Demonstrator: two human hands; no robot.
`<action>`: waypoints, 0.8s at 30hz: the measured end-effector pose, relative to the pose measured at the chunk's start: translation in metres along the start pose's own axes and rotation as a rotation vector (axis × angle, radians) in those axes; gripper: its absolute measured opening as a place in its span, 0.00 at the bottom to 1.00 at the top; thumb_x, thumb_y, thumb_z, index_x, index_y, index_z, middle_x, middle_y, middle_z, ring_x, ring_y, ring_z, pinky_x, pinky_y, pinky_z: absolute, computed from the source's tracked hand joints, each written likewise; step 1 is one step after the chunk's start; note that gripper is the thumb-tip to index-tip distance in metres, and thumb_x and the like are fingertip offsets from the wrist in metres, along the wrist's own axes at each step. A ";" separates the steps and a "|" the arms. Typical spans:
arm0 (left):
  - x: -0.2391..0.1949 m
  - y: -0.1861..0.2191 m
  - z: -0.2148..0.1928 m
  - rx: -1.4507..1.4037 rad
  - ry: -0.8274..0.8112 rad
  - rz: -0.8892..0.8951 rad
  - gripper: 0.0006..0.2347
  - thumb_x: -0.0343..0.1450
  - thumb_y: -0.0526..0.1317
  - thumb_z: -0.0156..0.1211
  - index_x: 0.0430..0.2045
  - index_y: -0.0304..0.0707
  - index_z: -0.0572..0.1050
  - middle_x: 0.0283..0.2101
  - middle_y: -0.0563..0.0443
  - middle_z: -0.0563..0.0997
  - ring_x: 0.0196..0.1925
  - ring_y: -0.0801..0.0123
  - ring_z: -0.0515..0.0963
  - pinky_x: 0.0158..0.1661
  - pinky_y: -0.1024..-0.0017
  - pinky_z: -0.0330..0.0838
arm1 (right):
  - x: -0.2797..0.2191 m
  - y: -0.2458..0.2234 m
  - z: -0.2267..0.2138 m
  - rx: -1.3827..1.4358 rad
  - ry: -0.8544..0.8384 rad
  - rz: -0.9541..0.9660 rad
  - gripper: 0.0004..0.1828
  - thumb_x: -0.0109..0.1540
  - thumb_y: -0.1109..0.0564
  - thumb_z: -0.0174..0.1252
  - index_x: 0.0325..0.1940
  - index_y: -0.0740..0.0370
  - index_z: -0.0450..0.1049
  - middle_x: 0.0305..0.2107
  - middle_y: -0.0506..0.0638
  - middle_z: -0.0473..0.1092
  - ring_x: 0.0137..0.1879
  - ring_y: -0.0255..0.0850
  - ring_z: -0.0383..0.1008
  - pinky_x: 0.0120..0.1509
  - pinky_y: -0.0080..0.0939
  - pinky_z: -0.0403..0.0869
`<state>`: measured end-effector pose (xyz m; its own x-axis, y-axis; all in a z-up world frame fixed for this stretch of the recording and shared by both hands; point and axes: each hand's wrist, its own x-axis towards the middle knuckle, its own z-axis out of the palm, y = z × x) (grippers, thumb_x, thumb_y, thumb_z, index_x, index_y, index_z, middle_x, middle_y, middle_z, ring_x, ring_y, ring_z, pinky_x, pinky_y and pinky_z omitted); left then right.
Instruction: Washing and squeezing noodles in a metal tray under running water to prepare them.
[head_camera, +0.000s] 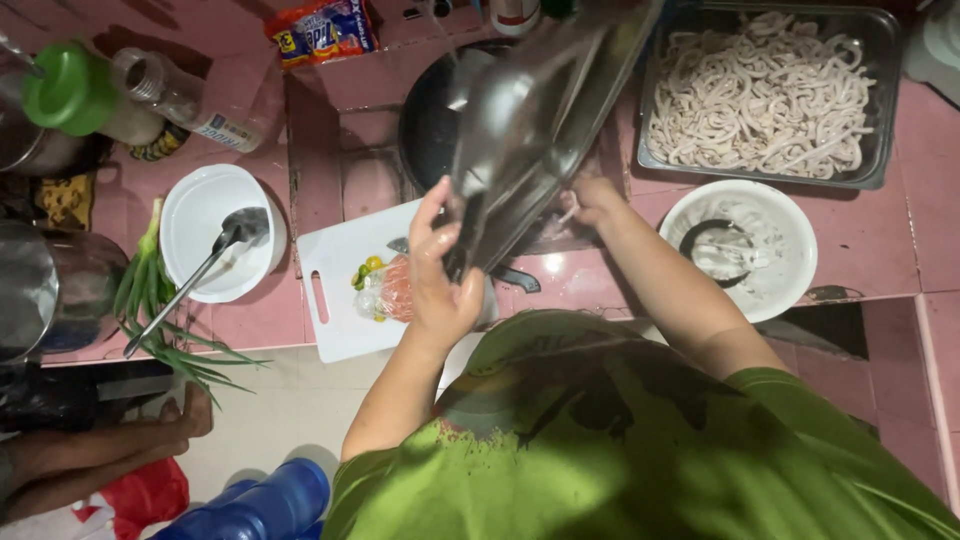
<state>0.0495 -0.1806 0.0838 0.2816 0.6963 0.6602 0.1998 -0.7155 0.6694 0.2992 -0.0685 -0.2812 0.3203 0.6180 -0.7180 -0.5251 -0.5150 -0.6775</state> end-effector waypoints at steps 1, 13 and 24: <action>-0.001 0.000 0.002 0.009 -0.011 0.046 0.17 0.62 0.24 0.47 0.44 0.37 0.63 0.61 0.27 0.61 0.63 0.35 0.62 0.59 0.44 0.59 | -0.021 -0.012 0.004 -0.397 -0.034 -0.164 0.13 0.58 0.62 0.52 0.43 0.75 0.69 0.29 0.64 0.70 0.31 0.50 0.77 0.27 0.46 0.77; 0.005 0.004 -0.002 -0.067 0.027 0.229 0.12 0.66 0.25 0.53 0.40 0.37 0.66 0.55 0.19 0.64 0.54 0.36 0.70 0.52 0.48 0.68 | 0.015 -0.058 0.004 -1.368 0.233 -0.335 0.12 0.59 0.55 0.51 0.35 0.60 0.79 0.24 0.55 0.75 0.35 0.48 0.78 0.29 0.47 0.70; 0.001 -0.015 -0.036 0.078 0.027 0.128 0.24 0.61 0.23 0.42 0.51 0.43 0.55 0.60 0.22 0.59 0.65 0.35 0.61 0.65 0.43 0.56 | -0.140 -0.197 -0.084 -1.541 0.636 -1.663 0.11 0.57 0.56 0.58 0.44 0.52 0.78 0.25 0.48 0.66 0.31 0.47 0.64 0.30 0.46 0.60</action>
<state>0.0133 -0.1673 0.0872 0.2846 0.5995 0.7481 0.2362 -0.8001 0.5513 0.4239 -0.1039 -0.0607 -0.0420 0.7828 0.6209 0.9910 -0.0465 0.1256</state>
